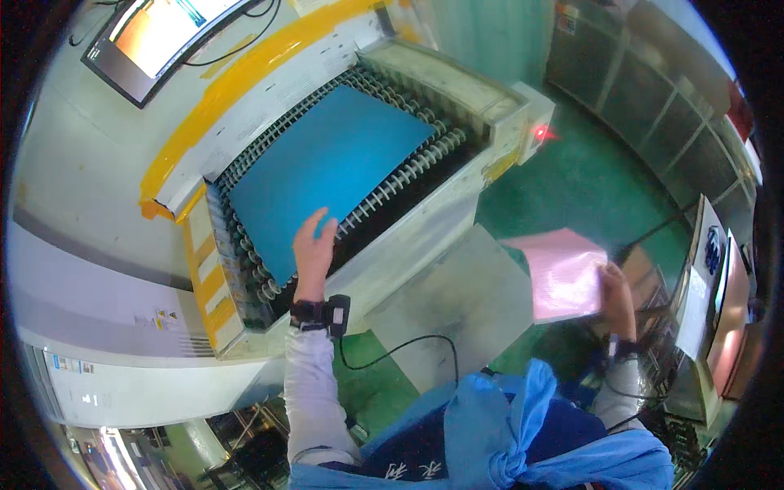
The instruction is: The recorder moves industrial racks and loads blue metal/glass plates onto the conveyor belt of a processing machine.
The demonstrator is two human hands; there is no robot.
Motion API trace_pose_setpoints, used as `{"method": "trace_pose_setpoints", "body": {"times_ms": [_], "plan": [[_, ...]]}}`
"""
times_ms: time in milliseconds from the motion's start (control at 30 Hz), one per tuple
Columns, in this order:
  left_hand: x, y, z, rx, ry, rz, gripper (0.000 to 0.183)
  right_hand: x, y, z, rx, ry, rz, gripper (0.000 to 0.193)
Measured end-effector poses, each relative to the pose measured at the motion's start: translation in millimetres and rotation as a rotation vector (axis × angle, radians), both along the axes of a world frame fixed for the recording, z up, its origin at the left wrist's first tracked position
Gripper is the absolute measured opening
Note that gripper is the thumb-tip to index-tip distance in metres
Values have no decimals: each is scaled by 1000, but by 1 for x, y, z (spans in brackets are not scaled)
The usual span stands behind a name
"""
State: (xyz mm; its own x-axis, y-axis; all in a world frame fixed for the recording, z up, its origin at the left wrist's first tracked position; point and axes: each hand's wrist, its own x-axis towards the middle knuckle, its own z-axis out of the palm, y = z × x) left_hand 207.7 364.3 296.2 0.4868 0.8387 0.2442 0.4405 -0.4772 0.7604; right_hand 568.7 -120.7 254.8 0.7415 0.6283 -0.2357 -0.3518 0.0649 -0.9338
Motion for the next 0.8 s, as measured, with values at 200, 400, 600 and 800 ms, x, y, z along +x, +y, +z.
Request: {"method": "trace_pose_setpoints", "body": {"times_ms": [200,400,600,800], "plan": [[18,42,-44,329,559,146,52,-14,11,-12,-108,114,-56,17],[21,101,-41,262,565,96,53,-32,-3,-14,-127,146,-45,19],[28,147,-40,233,621,90,54,-62,-18,2,-173,167,-182,20],[31,188,-44,211,586,41,53,-72,-51,2,-263,134,-253,18]]}}
